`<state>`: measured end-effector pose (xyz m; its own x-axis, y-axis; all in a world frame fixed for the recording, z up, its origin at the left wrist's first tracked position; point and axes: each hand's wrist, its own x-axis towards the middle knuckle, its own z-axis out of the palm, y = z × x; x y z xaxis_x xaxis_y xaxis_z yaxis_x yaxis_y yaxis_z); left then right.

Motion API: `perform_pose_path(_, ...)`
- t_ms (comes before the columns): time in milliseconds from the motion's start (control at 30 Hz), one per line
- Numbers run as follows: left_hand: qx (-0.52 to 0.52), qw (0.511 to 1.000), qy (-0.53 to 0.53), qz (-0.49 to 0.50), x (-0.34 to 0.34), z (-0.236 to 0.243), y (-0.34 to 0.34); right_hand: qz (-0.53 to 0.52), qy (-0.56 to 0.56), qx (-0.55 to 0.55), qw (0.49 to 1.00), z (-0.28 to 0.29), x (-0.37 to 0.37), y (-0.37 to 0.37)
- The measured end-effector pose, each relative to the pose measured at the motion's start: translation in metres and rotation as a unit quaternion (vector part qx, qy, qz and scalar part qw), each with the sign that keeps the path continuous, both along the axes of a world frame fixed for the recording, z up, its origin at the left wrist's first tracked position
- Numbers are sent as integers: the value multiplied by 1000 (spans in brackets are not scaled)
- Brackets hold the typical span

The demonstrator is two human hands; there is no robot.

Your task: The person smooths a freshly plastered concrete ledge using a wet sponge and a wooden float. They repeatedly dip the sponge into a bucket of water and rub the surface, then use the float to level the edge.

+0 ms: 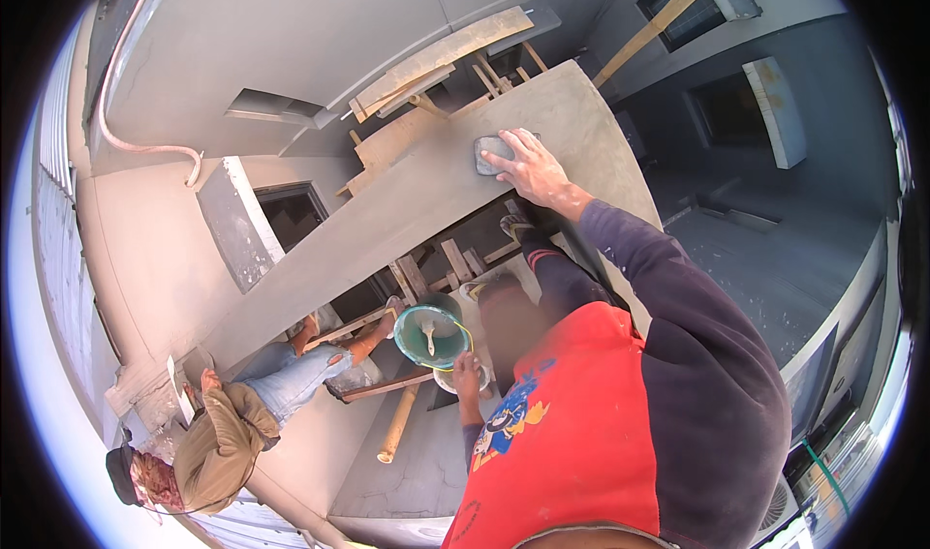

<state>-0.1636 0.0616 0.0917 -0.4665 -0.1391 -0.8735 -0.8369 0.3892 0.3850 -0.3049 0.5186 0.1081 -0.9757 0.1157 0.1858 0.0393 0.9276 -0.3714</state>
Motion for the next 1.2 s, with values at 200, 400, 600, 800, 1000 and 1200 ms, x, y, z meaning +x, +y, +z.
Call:
perform_pose_path(200,21,996,52,63,-4,1,14,-296,1,52,954,0,-3,110)
perform_pose_path(400,8,1000,-3,13,12,-14,15,-79,-44,10,996,9,37,42)
perform_pose_path(600,8,998,45,47,14,-12,16,-357,-66,27,931,11,6,118)
perform_pose_path(800,14,1000,24,-6,4,-23,12,-125,-57,49,989,21,45,54)
perform_pose_path(1000,-17,989,143,15,1,-35,-3,-361,-82,6,929,10,-17,83)
perform_pose_path(1200,26,997,67,-11,0,-39,22,-18,-6,27,999,5,-14,-32)
